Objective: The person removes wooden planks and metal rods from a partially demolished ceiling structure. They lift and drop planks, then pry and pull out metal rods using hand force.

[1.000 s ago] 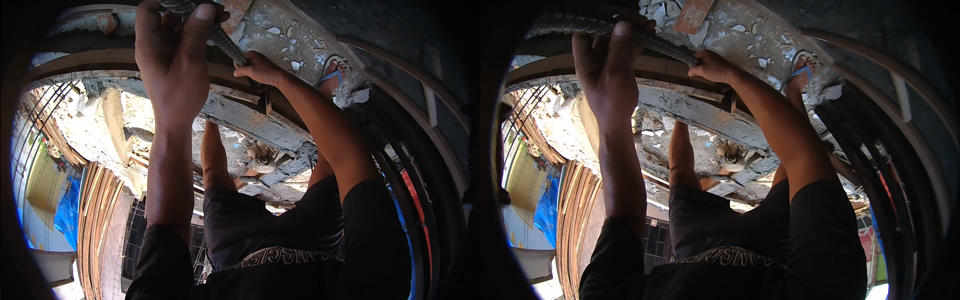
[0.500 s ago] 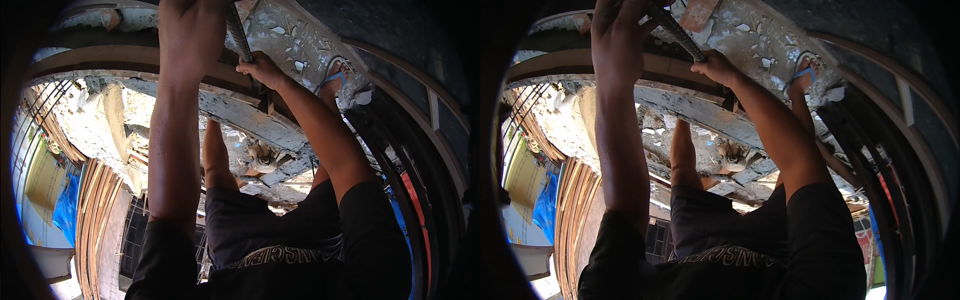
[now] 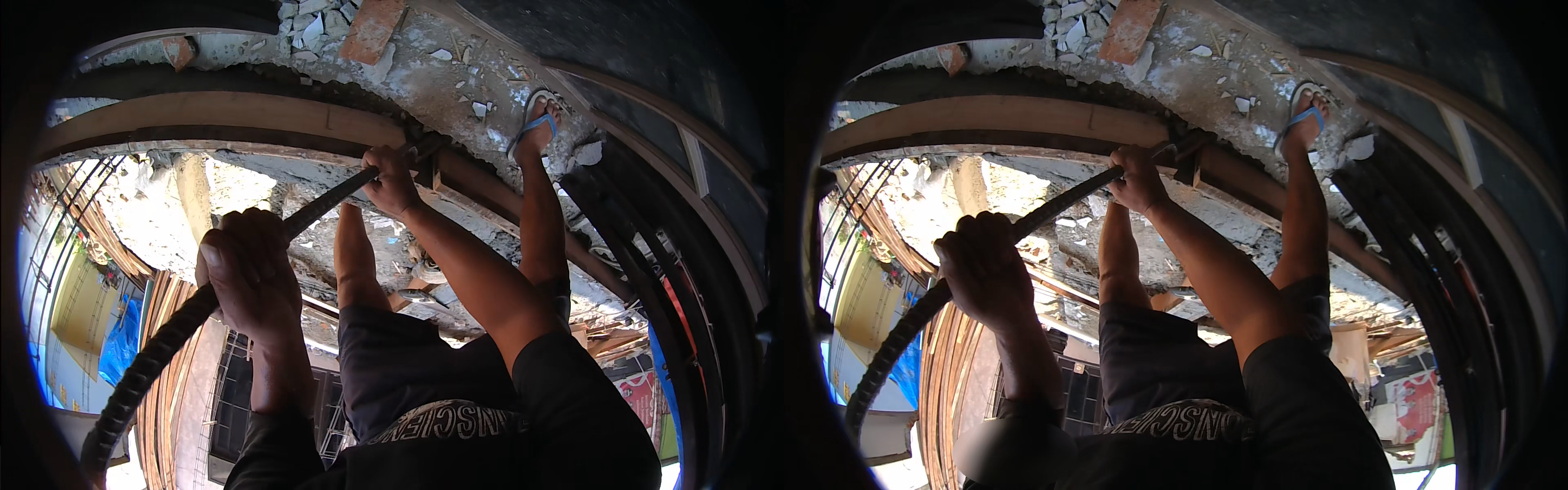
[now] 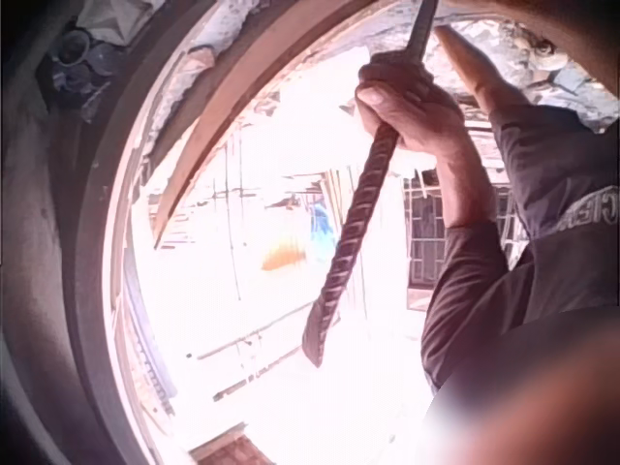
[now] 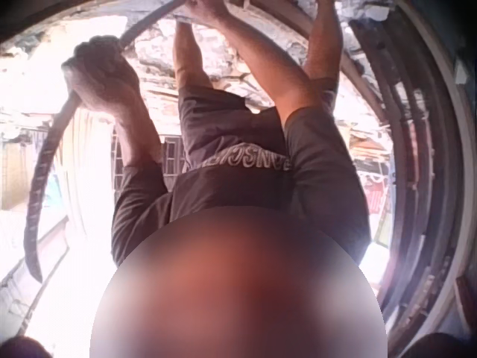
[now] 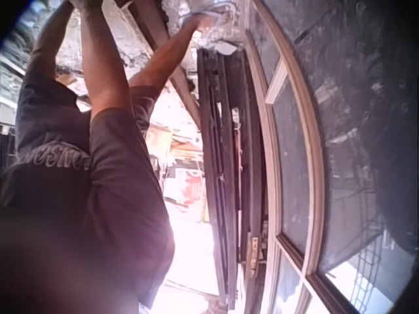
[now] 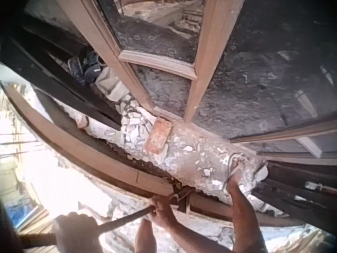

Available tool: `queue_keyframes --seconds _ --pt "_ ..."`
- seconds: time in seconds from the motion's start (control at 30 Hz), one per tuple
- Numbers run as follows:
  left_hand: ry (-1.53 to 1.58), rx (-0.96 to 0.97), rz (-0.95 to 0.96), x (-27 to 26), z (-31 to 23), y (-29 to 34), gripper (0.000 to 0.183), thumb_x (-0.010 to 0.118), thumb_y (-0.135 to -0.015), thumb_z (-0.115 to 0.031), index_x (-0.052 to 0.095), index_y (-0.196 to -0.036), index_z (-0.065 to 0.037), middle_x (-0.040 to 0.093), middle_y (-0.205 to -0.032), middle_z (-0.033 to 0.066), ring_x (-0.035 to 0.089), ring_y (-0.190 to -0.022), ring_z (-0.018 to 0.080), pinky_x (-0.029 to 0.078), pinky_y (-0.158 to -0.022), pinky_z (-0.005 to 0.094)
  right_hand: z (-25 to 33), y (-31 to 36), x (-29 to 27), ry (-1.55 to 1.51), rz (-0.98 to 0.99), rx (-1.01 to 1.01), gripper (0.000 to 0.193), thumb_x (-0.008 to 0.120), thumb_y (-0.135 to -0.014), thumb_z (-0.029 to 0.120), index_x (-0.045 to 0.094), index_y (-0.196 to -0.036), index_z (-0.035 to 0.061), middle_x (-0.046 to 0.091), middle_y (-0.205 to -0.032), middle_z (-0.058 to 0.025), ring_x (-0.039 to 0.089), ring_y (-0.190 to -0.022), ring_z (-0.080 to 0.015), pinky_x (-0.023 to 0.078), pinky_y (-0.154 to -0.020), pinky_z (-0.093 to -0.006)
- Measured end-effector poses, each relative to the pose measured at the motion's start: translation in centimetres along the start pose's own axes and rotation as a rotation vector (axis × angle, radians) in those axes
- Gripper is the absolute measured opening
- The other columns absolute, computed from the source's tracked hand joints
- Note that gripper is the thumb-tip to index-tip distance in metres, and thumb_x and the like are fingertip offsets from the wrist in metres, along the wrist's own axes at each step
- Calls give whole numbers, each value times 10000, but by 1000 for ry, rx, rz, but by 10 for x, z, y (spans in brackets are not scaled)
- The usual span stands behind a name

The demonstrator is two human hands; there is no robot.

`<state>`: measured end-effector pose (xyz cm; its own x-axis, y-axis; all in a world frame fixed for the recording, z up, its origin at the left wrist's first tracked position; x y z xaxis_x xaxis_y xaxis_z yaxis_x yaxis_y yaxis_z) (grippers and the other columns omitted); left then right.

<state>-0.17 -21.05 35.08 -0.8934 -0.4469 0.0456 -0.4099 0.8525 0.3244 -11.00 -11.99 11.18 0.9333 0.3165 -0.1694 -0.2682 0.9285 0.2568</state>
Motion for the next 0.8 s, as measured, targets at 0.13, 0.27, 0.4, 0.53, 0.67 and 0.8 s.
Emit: queue_keyframes --seconds 0.13,0.27,0.4,0.53,0.67,0.8 --pt "-31 -32 -165 -27 -9 44 429 413 -1042 -266 312 -645 -139 286 -616 -7 282 -598 125 284 -586 295 18 16 9 -4 29 79 151 654 -676 50 504 -680 72 524 -733 -116 533 -793 -340 425 -711 -425" --pt "-78 -63 -46 -46 -15 63 431 418 -1046 -346 345 -676 -138 323 -658 6 345 -662 154 342 -677 328 23 22 12 45 38 71 196 669 -762 87 502 -664 60 518 -725 -125 524 -783 -345 427 -732 -428" --pt "-98 -132 -213 -63 -15 95 417 396 -1050 -384 359 -716 -137 334 -700 10 363 -717 162 366 -796 358 22 30 14 82 48 109 217 681 -770 78 489 -670 60 508 -739 -114 512 -784 -333 423 -734 -429" --pt "43 -280 -328 -108 -18 135 349 308 -1081 -308 481 -863 -99 492 -847 32 496 -874 199 336 -1094 406 27 49 23 86 156 17 200 716 -659 72 535 -743 92 508 -806 -71 505 -876 -303 432 -815 -420" --pt "44 -449 -563 -169 -4 171 364 321 -1079 -316 542 -922 -73 571 -823 32 575 -941 174 367 -1077 411 28 67 37 166 258 -15 290 762 -596 87 566 -808 96 527 -926 -81 489 -989 -304 432 -911 -411" --pt "227 -512 -533 -212 15 187 362 328 -1082 -306 553 -935 -64 588 -836 26 564 -1020 189 355 -1072 410 26 76 47 237 253 -67 301 767 -593 81 580 -829 93 541 -932 -78 496 -989 -300 425 -914 -417"
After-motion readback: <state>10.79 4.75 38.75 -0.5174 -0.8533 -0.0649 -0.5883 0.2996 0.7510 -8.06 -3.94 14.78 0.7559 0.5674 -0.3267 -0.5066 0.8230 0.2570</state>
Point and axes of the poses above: each hand's wrist, its own y-axis away from the middle knuckle, its own x-axis out of the palm, z = x × y, the point moved 1 cm from there along -y, towards the middle knuckle
